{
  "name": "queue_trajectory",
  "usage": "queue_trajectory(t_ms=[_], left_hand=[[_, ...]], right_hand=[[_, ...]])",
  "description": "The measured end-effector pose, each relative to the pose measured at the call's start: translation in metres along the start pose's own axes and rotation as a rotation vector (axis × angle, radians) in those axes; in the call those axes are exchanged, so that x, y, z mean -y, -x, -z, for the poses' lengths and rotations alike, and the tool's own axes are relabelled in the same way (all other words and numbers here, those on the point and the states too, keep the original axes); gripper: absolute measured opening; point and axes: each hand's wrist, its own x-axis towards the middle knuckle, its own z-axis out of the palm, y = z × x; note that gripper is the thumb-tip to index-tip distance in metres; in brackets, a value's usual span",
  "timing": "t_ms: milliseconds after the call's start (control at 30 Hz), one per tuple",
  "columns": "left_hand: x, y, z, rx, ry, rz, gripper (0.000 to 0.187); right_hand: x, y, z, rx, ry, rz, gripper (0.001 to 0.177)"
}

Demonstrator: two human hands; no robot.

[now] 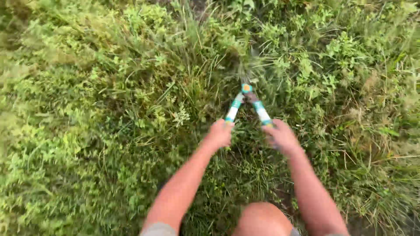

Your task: The person uses manual garden shears to trim overgrown grass and weeds along a garden edge and a tiled walkway. They repeatedly snip the vegetation, moving forward along the border and occasionally stepping back to adjust position.

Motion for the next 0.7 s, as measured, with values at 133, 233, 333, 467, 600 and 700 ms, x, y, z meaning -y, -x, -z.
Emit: queue_trajectory(t_ms=[133,233,333,467,600,700], left_hand=[[0.010,0.030,-0.015,-0.235,0.061,0.017,0.028],[-0.007,0.030,0.074,-0.138,-0.161,-0.092,0.027],[-0.054,-0.010,0.144,0.004,-0.277,0.005,0.024],[-0.035,-0.107,0.080,-0.165,-0.077,-0.128,0.026],[-0.061,-0.080,0.073,-0.168,-0.041,-0.120,0.034],[-0.075,-0.051,0.159,-0.069,-0.180,-0.067,0.032]], right_hand=[[-0.030,-0.006,-0.032,0.094,-0.300,0.138,0.021],[-0.013,-0.010,0.016,0.110,-0.234,0.243,0.020],[0.024,-0.075,0.037,0.200,-0.022,0.121,0.028],[0.048,-0.164,-0.068,0.166,-0.112,0.262,0.025],[0.081,-0.107,-0.046,0.111,-0.172,0.224,0.033],[0.077,-0.088,0.012,0.161,-0.086,0.196,0.023]])
